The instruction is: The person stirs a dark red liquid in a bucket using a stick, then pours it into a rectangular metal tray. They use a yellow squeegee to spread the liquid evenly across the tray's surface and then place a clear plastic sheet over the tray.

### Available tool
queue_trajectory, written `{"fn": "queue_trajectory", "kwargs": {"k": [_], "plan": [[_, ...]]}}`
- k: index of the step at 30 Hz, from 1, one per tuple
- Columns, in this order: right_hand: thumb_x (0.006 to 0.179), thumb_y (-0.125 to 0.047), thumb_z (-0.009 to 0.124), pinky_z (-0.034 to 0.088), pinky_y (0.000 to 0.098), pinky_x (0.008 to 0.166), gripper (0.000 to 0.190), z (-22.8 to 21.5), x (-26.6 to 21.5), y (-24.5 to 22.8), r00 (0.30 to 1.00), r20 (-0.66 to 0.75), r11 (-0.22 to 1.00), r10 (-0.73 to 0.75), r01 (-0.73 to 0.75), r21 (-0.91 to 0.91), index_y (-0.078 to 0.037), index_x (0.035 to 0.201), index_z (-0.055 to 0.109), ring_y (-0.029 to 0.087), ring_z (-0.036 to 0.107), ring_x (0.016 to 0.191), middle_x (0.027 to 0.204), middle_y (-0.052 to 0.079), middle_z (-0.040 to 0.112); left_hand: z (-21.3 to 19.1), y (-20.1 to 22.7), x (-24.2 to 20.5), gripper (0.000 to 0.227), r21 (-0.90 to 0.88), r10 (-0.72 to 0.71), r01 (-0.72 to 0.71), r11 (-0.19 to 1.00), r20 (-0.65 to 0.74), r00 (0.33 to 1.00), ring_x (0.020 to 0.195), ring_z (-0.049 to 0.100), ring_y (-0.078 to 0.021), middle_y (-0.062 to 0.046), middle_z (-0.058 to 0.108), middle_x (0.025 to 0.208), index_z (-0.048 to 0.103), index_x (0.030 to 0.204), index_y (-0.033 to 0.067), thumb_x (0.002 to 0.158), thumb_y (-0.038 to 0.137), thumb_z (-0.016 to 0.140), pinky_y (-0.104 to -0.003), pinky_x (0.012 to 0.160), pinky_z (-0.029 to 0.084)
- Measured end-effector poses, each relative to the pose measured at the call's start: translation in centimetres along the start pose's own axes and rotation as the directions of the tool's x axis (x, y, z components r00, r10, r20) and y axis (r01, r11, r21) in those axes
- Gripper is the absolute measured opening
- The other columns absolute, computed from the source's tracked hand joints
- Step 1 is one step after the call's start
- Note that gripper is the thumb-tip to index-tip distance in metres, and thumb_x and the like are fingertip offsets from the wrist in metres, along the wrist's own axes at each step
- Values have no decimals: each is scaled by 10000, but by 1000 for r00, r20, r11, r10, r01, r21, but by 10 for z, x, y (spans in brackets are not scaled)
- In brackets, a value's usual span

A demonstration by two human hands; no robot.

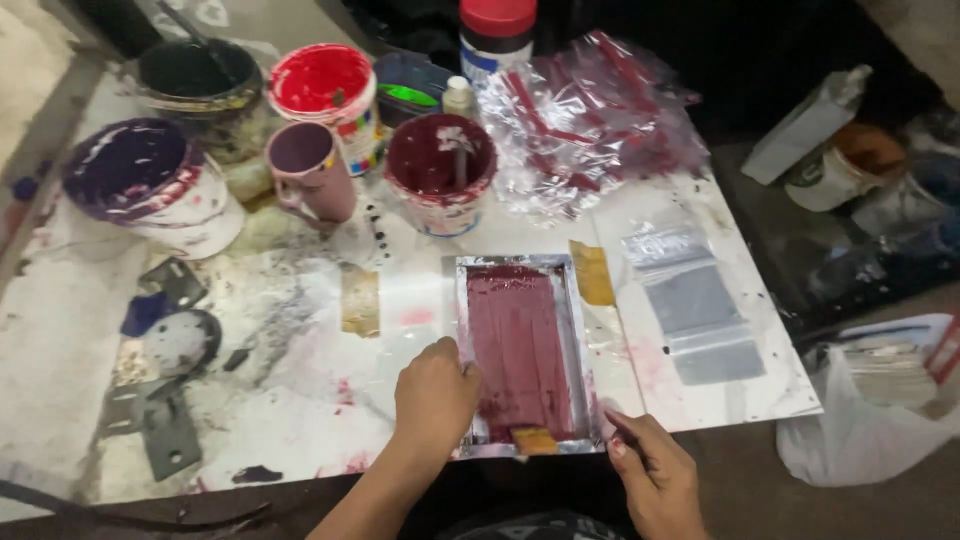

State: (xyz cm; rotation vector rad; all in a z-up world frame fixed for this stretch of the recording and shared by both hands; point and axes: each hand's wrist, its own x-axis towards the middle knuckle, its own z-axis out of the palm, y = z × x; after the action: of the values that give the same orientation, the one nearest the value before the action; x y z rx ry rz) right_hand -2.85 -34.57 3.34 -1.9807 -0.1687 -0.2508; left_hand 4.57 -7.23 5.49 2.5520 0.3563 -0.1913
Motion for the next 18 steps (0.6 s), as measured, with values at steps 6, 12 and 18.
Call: {"fn": "queue_trajectory", "kwargs": {"k": [6, 12, 18], "plan": [[942, -168, 620, 474, 232, 734, 328, -24, -2, 16, 999, -47, 998, 27, -30, -60, -54, 1216, 757, 88, 607, 755, 844, -9, 670, 21, 30, 4, 194, -27, -12, 13, 1000, 31, 999, 591, 474, -279, -66, 511, 692, 459, 742, 88, 887, 166, 561, -419, 562, 394], [943, -188, 633, 495, 250, 703, 347, -35, -7, 29, 999, -34, 1000, 23, -23, 0, -42, 1237, 744, 107, 617, 751, 867, 25, 709, 30, 39, 0, 222, -41, -14, 15, 999, 12, 1000, 583, 470, -284, -75, 507, 658, 438, 742, 95, 893, 200, 562, -432, 556, 372], [935, -161, 642, 530, 269, 735, 318, -42, -6, 36, 999, -43, 1000, -19, 19, -2, -23, 1202, 748, 141, 664, 798, 918, 69, 725, 29, 51, -5, 229, -94, -32, 37, 995, 49, 998, 594, 467, -266, -65, 511, 670, 441, 759, 96, 929, 202, 552, -431, 580, 370]]}}
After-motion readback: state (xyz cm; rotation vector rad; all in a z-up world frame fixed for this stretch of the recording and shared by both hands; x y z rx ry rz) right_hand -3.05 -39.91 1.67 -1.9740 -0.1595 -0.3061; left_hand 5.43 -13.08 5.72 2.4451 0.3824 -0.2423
